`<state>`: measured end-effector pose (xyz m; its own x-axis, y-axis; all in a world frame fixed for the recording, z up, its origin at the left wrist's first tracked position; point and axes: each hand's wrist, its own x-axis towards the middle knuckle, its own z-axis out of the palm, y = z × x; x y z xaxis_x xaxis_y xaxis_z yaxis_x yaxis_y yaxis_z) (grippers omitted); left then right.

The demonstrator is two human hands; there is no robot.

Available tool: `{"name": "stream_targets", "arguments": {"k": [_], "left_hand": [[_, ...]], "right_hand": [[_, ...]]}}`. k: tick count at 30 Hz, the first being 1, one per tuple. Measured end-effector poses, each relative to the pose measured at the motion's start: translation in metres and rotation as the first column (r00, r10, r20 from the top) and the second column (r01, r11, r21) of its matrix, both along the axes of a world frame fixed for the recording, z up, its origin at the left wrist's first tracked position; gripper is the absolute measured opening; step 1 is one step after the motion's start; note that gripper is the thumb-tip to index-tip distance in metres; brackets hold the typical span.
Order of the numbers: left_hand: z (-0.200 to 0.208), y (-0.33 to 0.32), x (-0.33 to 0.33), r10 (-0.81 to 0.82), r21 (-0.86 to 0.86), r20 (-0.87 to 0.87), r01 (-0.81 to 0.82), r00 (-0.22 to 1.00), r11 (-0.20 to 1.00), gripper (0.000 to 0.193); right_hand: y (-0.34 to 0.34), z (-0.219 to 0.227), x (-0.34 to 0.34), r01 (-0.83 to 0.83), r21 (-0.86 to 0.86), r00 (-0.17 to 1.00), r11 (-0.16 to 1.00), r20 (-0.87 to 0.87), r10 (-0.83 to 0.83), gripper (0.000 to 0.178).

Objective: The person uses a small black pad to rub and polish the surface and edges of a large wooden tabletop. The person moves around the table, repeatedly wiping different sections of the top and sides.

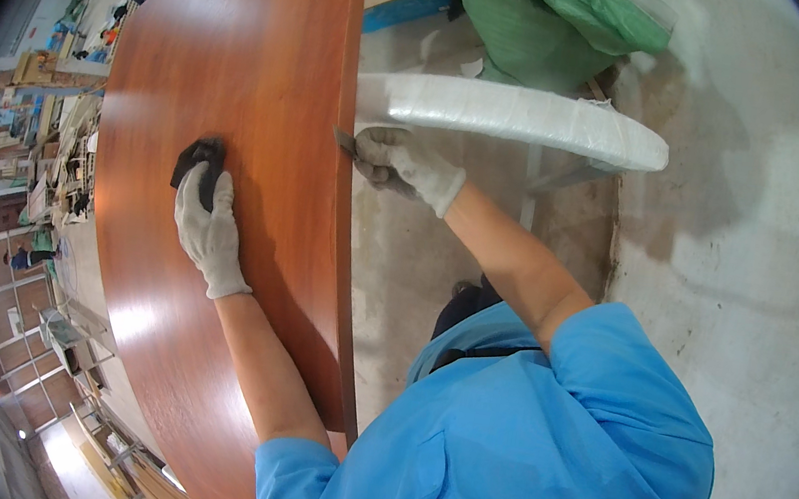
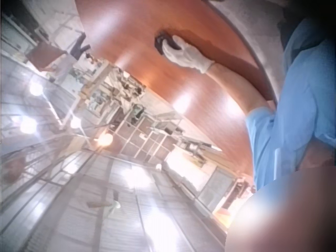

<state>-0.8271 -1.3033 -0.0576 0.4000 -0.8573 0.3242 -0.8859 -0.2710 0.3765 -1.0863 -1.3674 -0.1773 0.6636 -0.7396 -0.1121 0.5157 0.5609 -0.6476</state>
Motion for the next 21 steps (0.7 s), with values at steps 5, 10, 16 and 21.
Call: {"name": "stream_targets", "arguments": {"k": [5,10,16,21], "left_hand": [[0.000,0.000,0.001,-0.021,0.000,0.011,0.021,1.000,1.000,0.046],[0.001,-0.001,-0.001,-0.007,0.005,-0.017,0.007,1.000,1.000,0.043],[-0.002,0.000,0.002,-0.021,0.000,-0.018,0.021,1.000,1.000,0.044],[-0.002,0.002,0.006,-0.023,-0.008,-0.011,0.023,1.000,1.000,0.045]], "right_hand": [[-0.001,0.010,0.003,0.050,0.088,0.999,0.995,-0.021,-0.049,0.035],[-0.005,0.006,0.007,0.005,0.136,0.988,0.991,0.152,-0.026,0.032],[-0.001,-0.002,0.020,-0.013,0.264,0.927,0.964,0.365,-0.087,0.030],[0.028,0.001,0.003,-0.058,-0.025,0.975,0.998,0.215,0.062,0.030]]}}
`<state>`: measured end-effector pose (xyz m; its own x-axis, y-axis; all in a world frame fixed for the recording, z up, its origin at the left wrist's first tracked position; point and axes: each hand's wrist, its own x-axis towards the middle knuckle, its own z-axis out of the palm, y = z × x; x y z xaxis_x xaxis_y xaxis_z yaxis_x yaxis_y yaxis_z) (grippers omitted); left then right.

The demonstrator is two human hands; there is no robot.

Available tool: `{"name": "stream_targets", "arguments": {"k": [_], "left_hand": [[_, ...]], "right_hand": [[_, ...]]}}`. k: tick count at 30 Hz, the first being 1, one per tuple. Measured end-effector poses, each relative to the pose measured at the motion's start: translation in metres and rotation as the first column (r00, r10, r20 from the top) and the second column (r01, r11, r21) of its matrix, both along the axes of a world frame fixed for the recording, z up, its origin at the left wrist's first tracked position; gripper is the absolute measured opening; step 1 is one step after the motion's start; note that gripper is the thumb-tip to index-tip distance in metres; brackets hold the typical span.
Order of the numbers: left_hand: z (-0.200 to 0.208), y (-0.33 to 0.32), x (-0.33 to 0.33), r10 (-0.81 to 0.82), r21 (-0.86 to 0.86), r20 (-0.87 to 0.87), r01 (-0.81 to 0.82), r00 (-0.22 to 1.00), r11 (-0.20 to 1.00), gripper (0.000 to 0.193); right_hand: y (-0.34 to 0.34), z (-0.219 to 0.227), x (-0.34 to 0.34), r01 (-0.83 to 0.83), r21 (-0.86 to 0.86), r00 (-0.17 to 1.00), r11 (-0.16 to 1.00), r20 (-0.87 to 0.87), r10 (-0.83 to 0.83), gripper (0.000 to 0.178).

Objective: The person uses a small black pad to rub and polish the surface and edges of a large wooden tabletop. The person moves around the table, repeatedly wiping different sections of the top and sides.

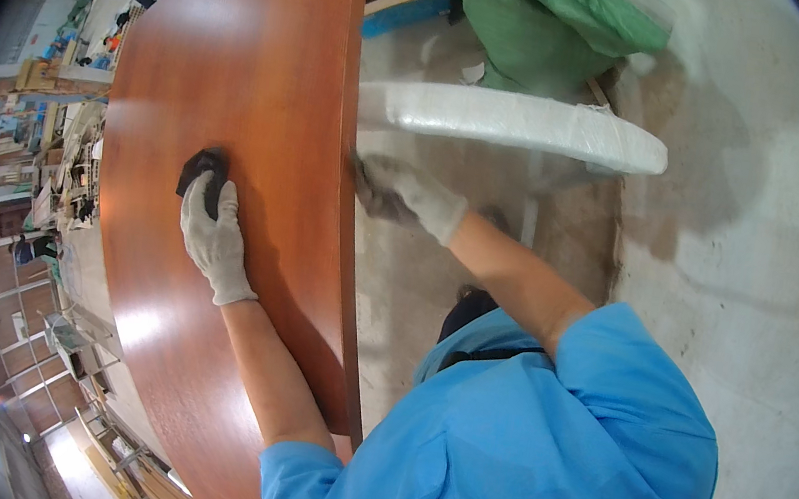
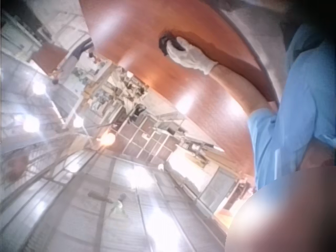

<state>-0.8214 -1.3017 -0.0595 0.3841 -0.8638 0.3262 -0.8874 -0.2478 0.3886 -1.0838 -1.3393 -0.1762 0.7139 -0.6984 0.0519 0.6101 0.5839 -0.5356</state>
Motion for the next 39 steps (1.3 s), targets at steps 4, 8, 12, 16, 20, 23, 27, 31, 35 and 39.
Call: {"name": "stream_targets", "arguments": {"k": [4,8,12,16,20,23,27,31,35,39], "left_hand": [[0.003,-0.003,-0.005,-0.044,-0.002,0.062,0.044,0.997,0.999,0.040],[0.010,-0.004,-0.049,-0.399,-0.008,0.212,0.410,0.892,0.912,0.032],[0.010,0.036,-0.132,-0.896,-0.092,0.002,0.892,0.444,0.442,0.033],[0.029,0.055,-0.150,-0.874,0.071,-0.206,0.897,0.441,0.436,0.028],[0.033,0.012,-0.081,-0.479,-0.222,0.014,0.470,0.878,0.854,0.023],[0.018,-0.016,-0.030,-0.229,-0.295,-0.083,0.196,0.970,0.935,0.025],[-0.004,-0.017,-0.002,-0.069,-0.269,-0.484,-0.074,0.872,0.960,0.029],[-0.007,-0.014,-0.001,-0.151,-0.307,-0.511,-0.015,0.846,0.952,0.028],[-0.003,-0.014,-0.007,-0.151,-0.305,-0.458,0.004,0.876,0.952,0.030],[-0.002,-0.015,-0.008,-0.114,-0.272,-0.340,0.018,0.934,0.962,0.030]], "right_hand": [[0.026,-0.006,-0.050,-0.271,-0.375,0.897,0.887,-0.432,0.091,0.031],[0.031,0.000,-0.103,-0.077,-0.186,0.852,0.980,-0.523,-0.032,0.028],[0.016,0.028,-0.115,0.311,-0.433,0.758,0.846,-0.423,-0.495,0.026],[-0.003,0.063,-0.108,0.263,-0.453,0.678,0.852,-0.541,-0.497,0.026],[-0.015,0.086,-0.078,0.299,-0.197,0.869,0.934,-0.347,-0.351,0.025],[-0.040,0.096,-0.057,0.338,-0.513,0.769,0.789,-0.332,-0.545,0.023],[-0.093,0.104,-0.046,0.054,-0.943,0.197,0.328,-0.312,-0.929,0.023],[-0.142,0.111,-0.033,-0.184,-0.924,-0.008,0.335,-0.339,-0.941,0.041],[-0.139,0.120,-0.016,-0.441,-0.851,-0.072,0.286,-0.284,-0.956,0.031],[-0.066,0.123,-0.003,-0.612,-0.764,0.084,0.203,-0.319,-0.944,0.037]]}}
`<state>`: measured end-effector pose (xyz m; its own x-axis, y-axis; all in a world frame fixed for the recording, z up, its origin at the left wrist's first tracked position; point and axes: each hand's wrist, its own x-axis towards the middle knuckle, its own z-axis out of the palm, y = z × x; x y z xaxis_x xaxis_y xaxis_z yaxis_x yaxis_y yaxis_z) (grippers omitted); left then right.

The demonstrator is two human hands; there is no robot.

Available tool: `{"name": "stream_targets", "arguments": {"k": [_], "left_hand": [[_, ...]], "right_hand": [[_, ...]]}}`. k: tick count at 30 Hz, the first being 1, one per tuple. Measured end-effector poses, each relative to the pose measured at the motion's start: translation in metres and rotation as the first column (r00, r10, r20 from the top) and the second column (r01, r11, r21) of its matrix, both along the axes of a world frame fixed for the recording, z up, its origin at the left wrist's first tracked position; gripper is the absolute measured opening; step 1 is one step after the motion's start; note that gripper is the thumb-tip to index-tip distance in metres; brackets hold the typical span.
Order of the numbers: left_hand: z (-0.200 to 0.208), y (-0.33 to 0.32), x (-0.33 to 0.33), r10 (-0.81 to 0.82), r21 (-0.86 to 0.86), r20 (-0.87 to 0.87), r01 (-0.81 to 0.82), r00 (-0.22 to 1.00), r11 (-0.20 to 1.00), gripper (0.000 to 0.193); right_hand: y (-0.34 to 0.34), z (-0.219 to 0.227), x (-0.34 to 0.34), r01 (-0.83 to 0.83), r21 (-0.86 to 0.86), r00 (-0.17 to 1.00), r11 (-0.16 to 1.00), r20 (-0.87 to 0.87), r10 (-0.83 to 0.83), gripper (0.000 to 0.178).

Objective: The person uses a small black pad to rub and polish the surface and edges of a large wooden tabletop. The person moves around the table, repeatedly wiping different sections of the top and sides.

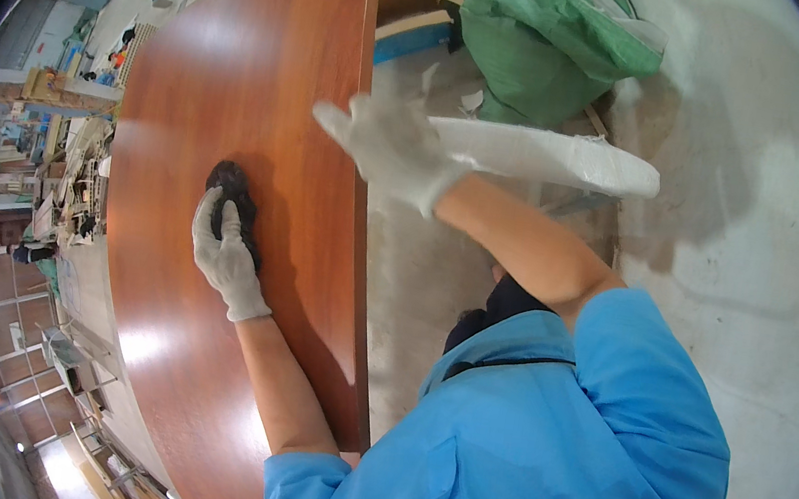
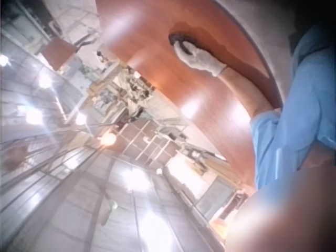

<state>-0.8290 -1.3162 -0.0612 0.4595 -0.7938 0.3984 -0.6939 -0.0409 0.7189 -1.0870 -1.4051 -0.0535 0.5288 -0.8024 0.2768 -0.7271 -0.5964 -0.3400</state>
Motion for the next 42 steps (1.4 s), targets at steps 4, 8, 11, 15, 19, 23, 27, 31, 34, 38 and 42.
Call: {"name": "stream_targets", "arguments": {"k": [4,8,11,15,19,23,27,31,34,38,42], "left_hand": [[-0.001,-0.001,0.002,-0.014,-0.006,-0.054,0.014,0.998,1.000,0.026],[-0.003,-0.001,0.006,-0.037,-0.021,-0.092,0.035,0.995,0.999,0.026],[-0.005,-0.002,0.008,-0.033,-0.017,-0.113,0.031,0.993,0.999,0.026],[-0.003,-0.003,0.007,-0.022,0.003,-0.066,0.022,0.998,1.000,0.026],[0.015,-0.001,-0.019,-0.234,0.113,0.349,0.208,0.907,0.972,0.029],[0.024,0.026,-0.086,-0.539,0.295,0.495,0.451,0.682,0.842,0.037],[0.032,0.052,-0.120,-0.679,0.361,0.490,0.582,0.547,0.729,0.042],[0.031,0.001,-0.106,-0.597,0.171,0.356,0.578,0.719,0.798,0.044],[0.031,-0.059,-0.102,-0.560,0.257,0.278,0.502,0.780,0.826,0.046],[0.032,-0.082,-0.116,-0.663,0.305,0.407,0.591,0.628,0.747,0.047],[0.032,-0.086,-0.121,-0.623,0.307,0.406,0.542,0.669,0.782,0.046]], "right_hand": [[0.028,-0.003,-0.025,-0.474,0.152,0.829,0.868,0.409,0.381,0.045],[-0.024,-0.007,-0.032,0.108,0.100,0.947,0.989,0.293,-0.133,0.042],[-0.035,-0.008,-0.012,0.165,0.060,0.981,0.985,0.098,-0.170,0.042],[0.042,-0.007,0.004,-0.050,-0.035,0.994,0.998,0.093,0.053,0.040],[0.134,-0.017,-0.033,-0.656,-0.105,0.746,0.747,0.063,0.663,0.026],[0.117,-0.024,-0.077,-0.465,0.147,0.845,0.873,0.368,0.388,0.028],[0.073,-0.008,-0.132,-0.139,0.200,0.784,0.970,0.621,-0.015,0.030],[0.056,0.004,-0.163,-0.156,0.504,0.605,0.849,0.728,-0.321,0.028],[0.044,0.004,-0.168,-0.172,0.536,0.558,0.827,0.744,-0.367,0.027],[0.030,0.002,-0.169,-0.153,0.524,0.580,0.838,0.734,-0.353,0.028],[0.024,-0.002,-0.164,-0.206,0.564,0.597,0.799,0.720,-0.354,0.027]]}}
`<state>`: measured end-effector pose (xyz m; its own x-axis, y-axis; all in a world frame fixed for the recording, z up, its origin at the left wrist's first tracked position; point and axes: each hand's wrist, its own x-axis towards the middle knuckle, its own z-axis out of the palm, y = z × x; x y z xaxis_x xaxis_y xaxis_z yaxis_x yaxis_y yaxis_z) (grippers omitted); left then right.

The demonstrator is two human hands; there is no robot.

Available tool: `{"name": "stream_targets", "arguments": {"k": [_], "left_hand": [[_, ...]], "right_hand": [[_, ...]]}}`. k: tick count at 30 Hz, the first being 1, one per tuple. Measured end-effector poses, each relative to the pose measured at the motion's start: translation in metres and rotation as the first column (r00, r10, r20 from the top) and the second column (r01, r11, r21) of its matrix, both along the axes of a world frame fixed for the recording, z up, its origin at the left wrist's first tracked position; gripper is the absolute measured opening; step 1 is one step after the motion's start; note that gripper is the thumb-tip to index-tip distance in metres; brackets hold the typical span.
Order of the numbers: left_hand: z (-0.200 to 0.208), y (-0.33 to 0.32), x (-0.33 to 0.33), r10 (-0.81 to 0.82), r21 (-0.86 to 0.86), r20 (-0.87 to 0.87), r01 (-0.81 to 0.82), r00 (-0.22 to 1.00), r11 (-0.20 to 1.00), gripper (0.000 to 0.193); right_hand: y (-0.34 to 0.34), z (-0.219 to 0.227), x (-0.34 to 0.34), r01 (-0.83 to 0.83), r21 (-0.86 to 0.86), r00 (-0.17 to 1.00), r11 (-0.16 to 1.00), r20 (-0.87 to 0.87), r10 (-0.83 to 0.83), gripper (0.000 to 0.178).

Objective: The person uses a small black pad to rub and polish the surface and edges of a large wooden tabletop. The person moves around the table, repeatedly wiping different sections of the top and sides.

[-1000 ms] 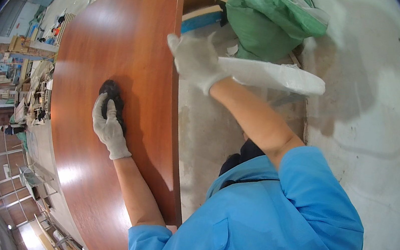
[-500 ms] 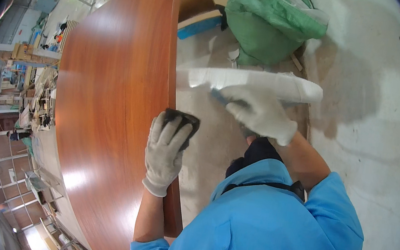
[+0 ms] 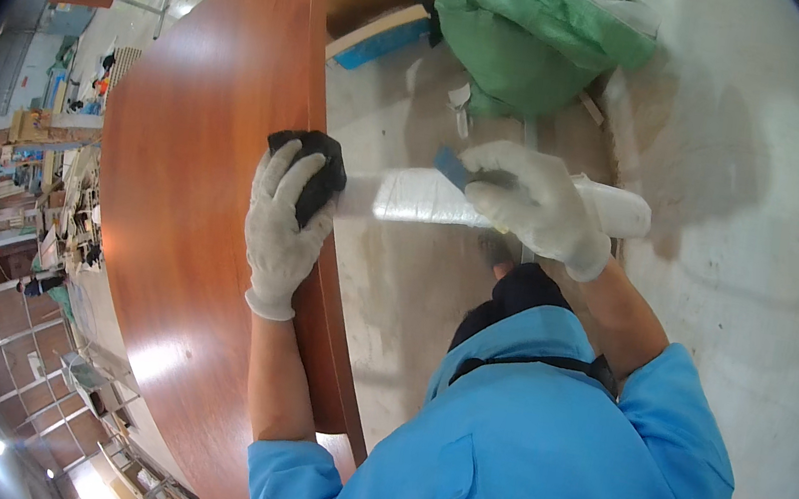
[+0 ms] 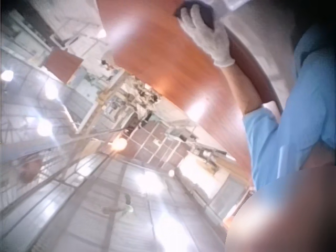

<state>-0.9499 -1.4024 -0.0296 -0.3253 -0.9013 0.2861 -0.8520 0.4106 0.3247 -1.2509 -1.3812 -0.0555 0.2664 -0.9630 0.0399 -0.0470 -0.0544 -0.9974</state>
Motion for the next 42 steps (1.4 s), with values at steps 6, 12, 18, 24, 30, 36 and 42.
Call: {"name": "stream_targets", "arguments": {"k": [6,12,18,24,30,36,42], "left_hand": [[-0.009,-0.022,0.007,0.111,-0.049,-0.053,-0.114,0.992,0.992,0.039],[-0.012,-0.022,0.041,0.241,-0.066,-0.123,-0.250,0.963,0.966,0.036],[-0.018,-0.019,0.053,0.233,-0.103,-0.146,-0.249,0.961,0.963,0.034],[-0.017,-0.028,0.052,0.266,-0.071,-0.135,-0.277,0.954,0.958,0.035],[-0.016,-0.073,0.046,0.337,-0.085,-0.092,-0.345,0.937,0.935,0.035],[-0.016,-0.161,0.033,0.404,-0.078,-0.081,-0.410,0.911,0.909,0.034],[-0.011,-0.202,0.028,0.438,-0.037,-0.086,-0.442,0.895,0.896,0.036]], "right_hand": [[-0.011,-0.009,0.024,-0.084,-0.005,0.996,0.996,0.014,0.084,0.024],[-0.009,-0.006,0.046,-0.058,0.061,0.966,0.996,0.255,0.040,0.026],[-0.026,-0.001,0.041,-0.064,0.154,0.884,0.986,0.466,-0.016,0.028],[-0.102,0.007,0.023,-0.181,0.036,0.966,0.983,0.196,0.171,0.022],[-0.180,-0.006,0.042,0.039,-0.263,0.965,0.964,-0.239,-0.104,0.019],[-0.201,-0.038,0.087,-0.252,-0.429,0.927,0.868,-0.364,0.089,0.017],[-0.240,-0.054,0.116,-0.225,-0.631,0.950,0.742,-0.310,0.024,0.019]]}}
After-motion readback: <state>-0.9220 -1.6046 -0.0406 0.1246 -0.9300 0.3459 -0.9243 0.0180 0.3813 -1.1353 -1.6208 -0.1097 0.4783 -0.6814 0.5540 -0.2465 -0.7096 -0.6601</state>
